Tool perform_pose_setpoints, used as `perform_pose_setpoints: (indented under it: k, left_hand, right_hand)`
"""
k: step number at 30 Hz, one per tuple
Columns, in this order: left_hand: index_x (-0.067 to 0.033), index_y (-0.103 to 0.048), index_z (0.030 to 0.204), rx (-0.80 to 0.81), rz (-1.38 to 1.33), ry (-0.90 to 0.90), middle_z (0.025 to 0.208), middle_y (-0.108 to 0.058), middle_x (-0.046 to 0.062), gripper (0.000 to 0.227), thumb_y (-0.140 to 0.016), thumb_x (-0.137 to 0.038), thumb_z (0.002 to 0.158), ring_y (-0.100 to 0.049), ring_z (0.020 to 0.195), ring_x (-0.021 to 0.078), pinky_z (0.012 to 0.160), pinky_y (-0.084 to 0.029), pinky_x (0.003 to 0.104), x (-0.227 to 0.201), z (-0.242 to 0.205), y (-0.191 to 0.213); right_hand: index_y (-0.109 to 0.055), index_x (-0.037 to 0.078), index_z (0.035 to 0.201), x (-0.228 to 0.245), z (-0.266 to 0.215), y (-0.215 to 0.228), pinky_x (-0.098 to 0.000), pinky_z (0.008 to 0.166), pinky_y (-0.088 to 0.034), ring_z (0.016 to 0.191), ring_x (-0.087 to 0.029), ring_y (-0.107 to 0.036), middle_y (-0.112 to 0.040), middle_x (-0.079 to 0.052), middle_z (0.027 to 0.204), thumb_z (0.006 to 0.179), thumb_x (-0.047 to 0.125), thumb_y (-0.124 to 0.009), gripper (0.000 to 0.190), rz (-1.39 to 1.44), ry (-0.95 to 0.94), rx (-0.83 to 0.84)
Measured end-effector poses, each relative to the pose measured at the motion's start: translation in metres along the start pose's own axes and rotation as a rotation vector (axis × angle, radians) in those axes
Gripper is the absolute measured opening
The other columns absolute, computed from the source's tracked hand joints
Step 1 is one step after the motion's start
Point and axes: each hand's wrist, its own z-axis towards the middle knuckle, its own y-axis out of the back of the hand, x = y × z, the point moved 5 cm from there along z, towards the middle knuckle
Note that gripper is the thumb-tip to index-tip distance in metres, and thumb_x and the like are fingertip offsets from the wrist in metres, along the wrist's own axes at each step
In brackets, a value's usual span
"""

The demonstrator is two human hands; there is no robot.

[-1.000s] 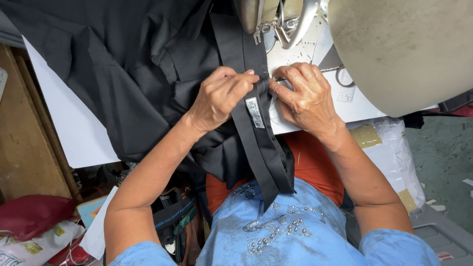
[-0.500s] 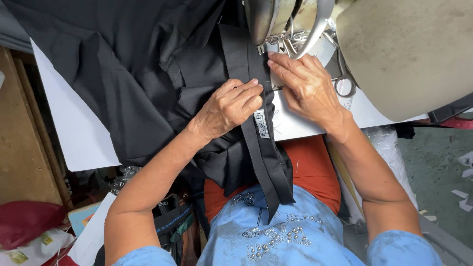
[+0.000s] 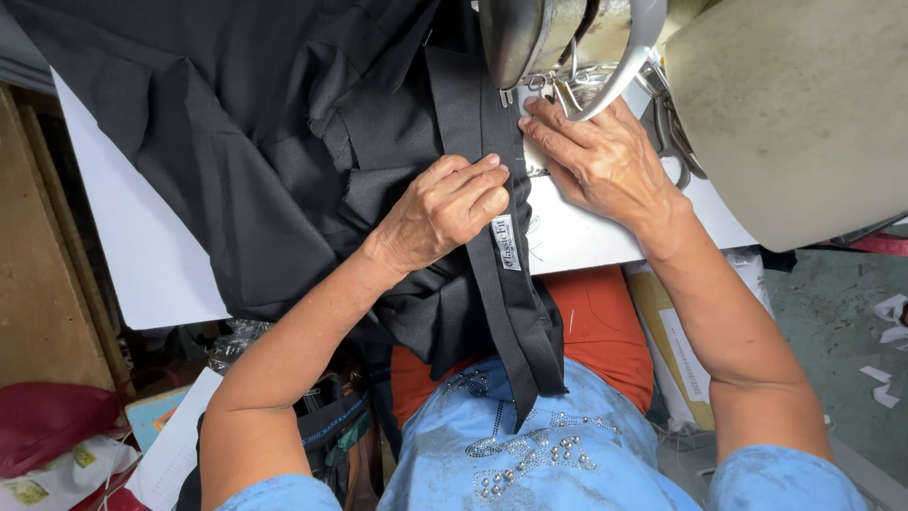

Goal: Sewing a waistband or seam on a pair of black trousers using an industrial sewing machine and trimming threads with scissors.

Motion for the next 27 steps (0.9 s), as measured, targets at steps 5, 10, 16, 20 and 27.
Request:
perform_pose_setpoints:
  k: [5, 10, 16, 20, 27]
  left_hand:
    - [-0.0078, -0.059, 0.089, -0.013, -0.009, 0.005, 0.102, -0.077, 0.01, 0.028, -0.075, 0.012, 0.101, -0.081, 0.108, 0.0241, 0.08, -0.059, 0.033, 0.0, 0.0, -0.001]
    - [-0.0082, -0.059, 0.088, -0.011, 0.002, -0.001, 0.101, -0.077, 0.009, 0.029, -0.077, 0.011, 0.101, -0.081, 0.108, 0.0235, 0.08, -0.059, 0.033, 0.0, 0.0, -0.001]
    - [-0.0077, -0.059, 0.089, 0.009, -0.005, 0.005, 0.102, -0.078, 0.01, 0.028, -0.074, 0.012, 0.102, -0.081, 0.109, 0.0241, 0.081, -0.058, 0.033, 0.0, 0.001, -0.001]
    - [-0.0074, -0.059, 0.09, 0.017, -0.014, 0.005, 0.102, -0.078, 0.011, 0.028, -0.074, 0.012, 0.102, -0.081, 0.109, 0.0247, 0.082, -0.059, 0.033, 0.0, 0.002, 0.0]
    - [-0.0072, -0.061, 0.088, 0.017, -0.014, 0.011, 0.102, -0.079, 0.011, 0.026, -0.073, 0.011, 0.103, -0.081, 0.108, 0.0249, 0.082, -0.059, 0.034, 0.0, 0.002, 0.0]
  right_hand:
    - [-0.075, 0.003, 0.12, 0.005, 0.003, 0.013, -0.0371, 0.076, -0.05, 0.078, -0.026, -0.056, -0.079, -0.01, 0.133, 0.109, -0.002, -0.071, 0.013, -0.044, 0.044, -0.069]
    - [-0.078, 0.011, 0.12, 0.004, 0.002, 0.013, -0.0387, 0.076, -0.053, 0.084, -0.027, -0.064, -0.077, -0.008, 0.127, 0.108, 0.005, -0.071, 0.015, -0.063, 0.06, -0.079]
    - [-0.08, 0.009, 0.127, 0.005, 0.003, 0.014, -0.0415, 0.077, -0.055, 0.091, -0.03, -0.069, -0.075, -0.009, 0.119, 0.112, 0.009, -0.074, 0.016, -0.035, 0.054, -0.097]
    - [-0.081, 0.015, 0.129, 0.004, 0.001, 0.011, -0.0389, 0.073, -0.053, 0.084, -0.027, -0.063, -0.075, -0.008, 0.119, 0.114, 0.012, -0.072, 0.018, -0.073, 0.054, -0.088]
    - [-0.08, 0.015, 0.13, 0.003, 0.0, 0.009, -0.041, 0.077, -0.055, 0.094, -0.03, -0.068, -0.075, -0.009, 0.125, 0.113, 0.012, -0.073, 0.019, -0.06, 0.043, -0.061]
